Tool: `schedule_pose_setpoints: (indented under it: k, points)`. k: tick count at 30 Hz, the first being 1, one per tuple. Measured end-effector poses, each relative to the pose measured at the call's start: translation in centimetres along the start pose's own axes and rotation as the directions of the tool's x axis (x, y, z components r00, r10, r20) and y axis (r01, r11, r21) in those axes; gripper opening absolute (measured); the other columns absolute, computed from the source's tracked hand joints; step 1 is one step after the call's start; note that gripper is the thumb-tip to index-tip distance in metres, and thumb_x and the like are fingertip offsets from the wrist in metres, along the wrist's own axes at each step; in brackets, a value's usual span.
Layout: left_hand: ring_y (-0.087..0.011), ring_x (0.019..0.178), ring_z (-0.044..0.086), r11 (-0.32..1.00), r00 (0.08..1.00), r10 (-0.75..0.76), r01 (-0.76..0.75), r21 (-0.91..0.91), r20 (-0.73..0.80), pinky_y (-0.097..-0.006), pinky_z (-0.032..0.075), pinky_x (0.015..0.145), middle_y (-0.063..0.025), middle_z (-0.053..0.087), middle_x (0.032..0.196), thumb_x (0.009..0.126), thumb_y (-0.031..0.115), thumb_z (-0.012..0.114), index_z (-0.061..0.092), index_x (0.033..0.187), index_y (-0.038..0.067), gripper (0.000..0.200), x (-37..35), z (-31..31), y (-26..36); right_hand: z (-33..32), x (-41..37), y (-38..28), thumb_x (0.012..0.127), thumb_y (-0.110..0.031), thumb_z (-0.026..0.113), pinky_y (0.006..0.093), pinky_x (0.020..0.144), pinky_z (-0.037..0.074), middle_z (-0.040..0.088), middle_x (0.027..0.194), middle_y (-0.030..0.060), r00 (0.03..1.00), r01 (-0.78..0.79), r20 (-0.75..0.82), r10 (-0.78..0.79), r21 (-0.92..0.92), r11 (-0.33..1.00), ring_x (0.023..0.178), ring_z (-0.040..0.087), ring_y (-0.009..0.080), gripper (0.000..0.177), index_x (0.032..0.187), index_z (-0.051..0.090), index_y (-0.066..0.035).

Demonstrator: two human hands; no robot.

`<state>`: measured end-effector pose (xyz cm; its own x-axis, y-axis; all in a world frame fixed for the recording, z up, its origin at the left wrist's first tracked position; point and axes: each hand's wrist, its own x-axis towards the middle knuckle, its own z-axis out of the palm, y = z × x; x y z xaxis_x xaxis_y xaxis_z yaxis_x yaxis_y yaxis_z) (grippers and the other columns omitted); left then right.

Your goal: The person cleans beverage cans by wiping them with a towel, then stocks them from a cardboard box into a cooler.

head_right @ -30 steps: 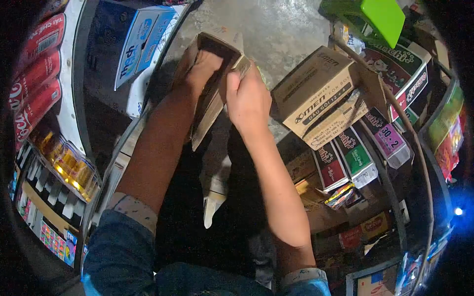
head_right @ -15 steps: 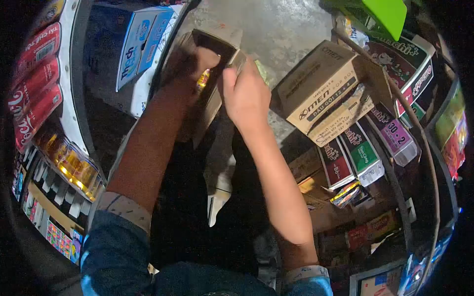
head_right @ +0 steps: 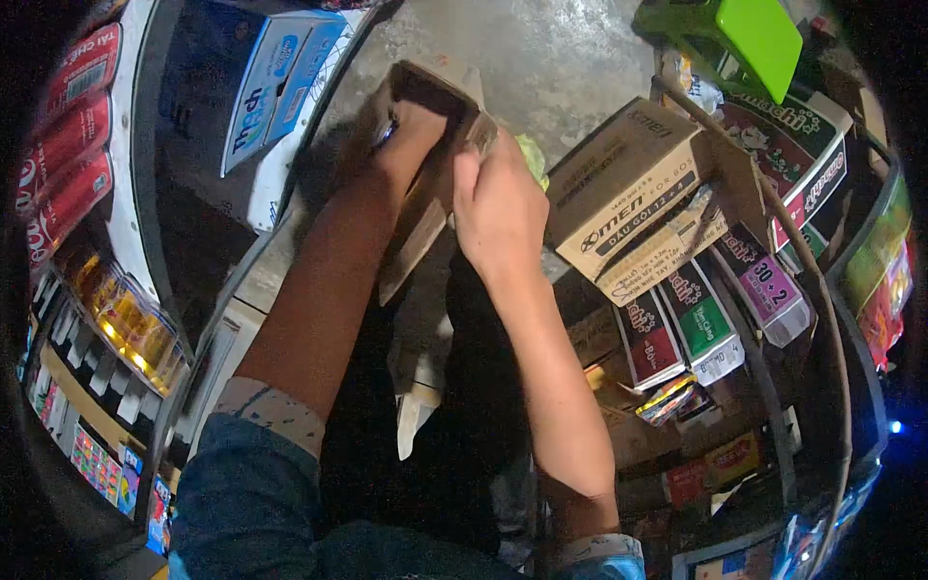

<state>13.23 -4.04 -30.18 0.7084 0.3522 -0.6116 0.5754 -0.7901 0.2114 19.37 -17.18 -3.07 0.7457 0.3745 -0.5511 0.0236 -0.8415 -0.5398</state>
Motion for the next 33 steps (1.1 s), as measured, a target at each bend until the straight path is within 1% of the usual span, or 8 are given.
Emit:
schedule_pose_setpoints:
  k: [8, 13, 24, 26, 27, 28, 30, 33]
  points:
    - [-0.0392, 0.128, 0.059, 0.976, 0.985, 0.102, -0.126, -0.179, -0.136, -0.0467, 0.044, 0.11, -0.0195, 0.065, 0.136, 0.094, 0.038, 0.063, 0.065, 0.134, 0.007, 0.051, -4.0, 1.8, -4.3, 0.6, -0.6, -2.1, 0.103, -0.029, 0.052, 0.0581, 0.082, 0.054, 0.069, 0.105, 0.0321, 1.0, 0.01, -0.006, -0.012, -0.191, 0.981, 0.094, 0.067, 0.0513, 0.034, 0.114, 0.056, 0.003]
    - [-0.0392, 0.128, 0.059, 0.941, 0.966, 0.114, -0.18, -0.287, -0.231, -0.0465, 0.045, 0.11, -0.0193, 0.065, 0.136, 0.094, 0.037, 0.064, 0.065, 0.134, 0.007, 0.051, -5.4, 2.7, -6.4, 2.1, -3.6, -2.6, 0.101, -0.03, 0.057, 0.0544, 0.08, 0.057, 0.069, 0.11, 0.0229, 0.999, 0.035, 0.028, -0.028, -0.311, 0.95, 0.092, 0.071, 0.0436, 0.034, 0.118, 0.054, 0.0]
    - [-0.0391, 0.128, 0.059, 0.855, 0.924, 0.099, -0.268, -0.444, -0.368, -0.0462, 0.045, 0.109, -0.019, 0.065, 0.136, 0.093, 0.036, 0.066, 0.065, 0.134, 0.006, 0.051, -8.5, 5.4, -6.8, 3.3, -6.0, -2.8, 0.101, -0.034, 0.059, 0.0518, 0.079, 0.057, 0.068, 0.113, 0.0211, 0.999, 0.014, 0.052, 0.004, -0.343, 0.939, 0.096, 0.071, 0.0405, 0.035, 0.115, 0.052, -0.002]
    - [-0.0374, 0.123, 0.061, 0.852, 0.893, 0.012, -0.245, -0.462, -0.451, -0.0443, 0.047, 0.105, -0.0179, 0.067, 0.131, 0.093, 0.032, 0.068, 0.065, 0.131, 0.005, 0.048, -10.5, 2.6, -4.8, 3.1, -6.3, -2.9, 0.102, -0.035, 0.059, 0.0526, 0.08, 0.057, 0.067, 0.113, 0.0197, 0.997, 0.03, 0.079, -0.004, -0.333, 0.943, 0.096, 0.072, 0.0397, 0.034, 0.114, 0.052, -0.003]
    - [-0.0372, 0.12, 0.063, 0.846, 0.978, -0.072, -0.044, -0.532, -0.196, -0.044, 0.048, 0.103, -0.0188, 0.068, 0.13, 0.093, 0.033, 0.068, 0.066, 0.132, 0.005, 0.048, -11.0, 2.6, -6.0, 3.0, -6.6, -3.0, 0.102, -0.035, 0.059, 0.0526, 0.08, 0.057, 0.067, 0.113, 0.0197, 0.997, 0.03, 0.078, -0.004, -0.333, 0.942, 0.096, 0.072, 0.0397, 0.034, 0.114, 0.052, -0.003]
    - [-0.0372, 0.12, 0.063, 0.845, 0.978, -0.072, -0.045, -0.533, -0.198, -0.044, 0.048, 0.103, -0.0188, 0.068, 0.13, 0.093, 0.033, 0.068, 0.066, 0.132, 0.005, 0.048, -12.0, 0.6, -4.6, 2.8, -6.9, -3.2, 0.102, -0.035, 0.059, 0.0526, 0.08, 0.057, 0.067, 0.113, 0.0193, 0.997, 0.037, 0.077, -0.012, -0.338, 0.94, 0.096, 0.072, 0.0395, 0.034, 0.114, 0.052, -0.004]
    - [-0.0431, 0.115, 0.067, 0.649, 0.948, -0.294, 0.106, -0.753, -0.12, -0.0512, 0.053, 0.096, -0.0201, 0.07, 0.127, 0.094, 0.034, 0.069, 0.064, 0.135, 0.007, 0.049, -15.2, -5.8, -0.8, 2.6, -7.3, -3.6, 0.102, -0.035, 0.059, 0.0526, 0.08, 0.057, 0.067, 0.113, 0.0188, 0.997, 0.051, 0.079, -0.026, -0.338, 0.94, 0.096, 0.072, 0.0392, 0.034, 0.114, 0.052, -0.004]
    - [-0.0444, 0.12, 0.065, 0.583, 0.901, -0.434, 0.297, -0.756, 0.019, -0.0515, 0.052, 0.093, -0.0245, 0.068, 0.13, 0.094, 0.033, 0.066, 0.068, 0.129, 0.004, 0.045, -17.5, -8.5, -0.3, 2.1, -7.7, -4.0, 0.102, -0.035, 0.059, 0.0518, 0.079, 0.057, 0.068, 0.113, 0.0187, 0.997, 0.062, 0.062, -0.043, -0.349, 0.935, 0.096, 0.072, 0.039, 0.034, 0.114, 0.052, -0.004]
